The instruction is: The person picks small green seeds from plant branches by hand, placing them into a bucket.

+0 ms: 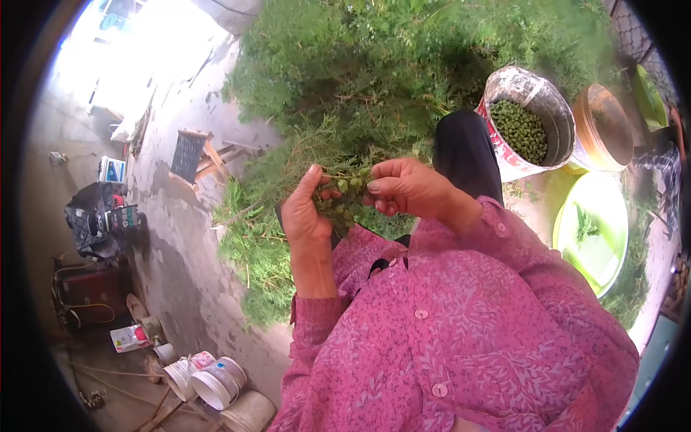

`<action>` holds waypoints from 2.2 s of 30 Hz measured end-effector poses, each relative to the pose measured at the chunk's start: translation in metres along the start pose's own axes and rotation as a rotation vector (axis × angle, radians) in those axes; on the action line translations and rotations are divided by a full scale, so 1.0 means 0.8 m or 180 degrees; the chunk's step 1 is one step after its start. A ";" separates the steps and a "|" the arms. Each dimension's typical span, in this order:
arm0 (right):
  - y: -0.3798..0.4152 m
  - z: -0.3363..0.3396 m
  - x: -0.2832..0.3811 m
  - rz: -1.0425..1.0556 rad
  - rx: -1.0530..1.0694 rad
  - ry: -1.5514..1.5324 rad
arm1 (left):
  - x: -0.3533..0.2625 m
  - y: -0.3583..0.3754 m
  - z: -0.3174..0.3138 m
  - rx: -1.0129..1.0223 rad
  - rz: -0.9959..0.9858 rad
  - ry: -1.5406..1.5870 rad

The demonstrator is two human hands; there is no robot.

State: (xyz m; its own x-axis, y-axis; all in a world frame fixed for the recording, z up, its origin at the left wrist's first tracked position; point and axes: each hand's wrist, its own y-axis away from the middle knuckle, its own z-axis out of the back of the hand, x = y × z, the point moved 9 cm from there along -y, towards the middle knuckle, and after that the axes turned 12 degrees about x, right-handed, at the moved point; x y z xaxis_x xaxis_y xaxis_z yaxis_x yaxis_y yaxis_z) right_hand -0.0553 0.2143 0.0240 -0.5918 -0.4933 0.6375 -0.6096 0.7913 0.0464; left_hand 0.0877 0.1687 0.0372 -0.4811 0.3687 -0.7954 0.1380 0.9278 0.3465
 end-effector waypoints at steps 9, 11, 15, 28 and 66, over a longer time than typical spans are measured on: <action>0.027 -0.046 0.029 -0.0433 0.0455 0.1324 | -0.004 -0.011 0.004 -0.0115 -0.0222 -0.0210; 0.040 -0.059 0.032 -0.0474 0.0802 0.1216 | -0.009 -0.011 0.010 -0.0227 -0.0234 -0.0279; 0.041 -0.035 0.039 -0.0058 0.0313 0.1017 | -0.009 -0.017 0.018 -0.0082 -0.0201 -0.0238; -0.003 -0.007 0.017 -0.0007 -0.0153 0.0812 | -0.012 0.002 -0.016 0.0034 -0.0382 -0.0477; 0.001 -0.036 -0.024 -0.0331 0.0105 -0.0530 | -0.038 -0.007 -0.009 -0.0178 -0.0910 -0.0634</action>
State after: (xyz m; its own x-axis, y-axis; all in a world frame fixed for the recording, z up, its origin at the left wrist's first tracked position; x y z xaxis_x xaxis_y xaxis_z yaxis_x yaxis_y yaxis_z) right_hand -0.0294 0.2342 0.0338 -0.6022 -0.6268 0.4944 -0.6873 0.7222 0.0784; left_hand 0.0952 0.1519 0.0629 -0.3143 0.1035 -0.9436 -0.0281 0.9926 0.1183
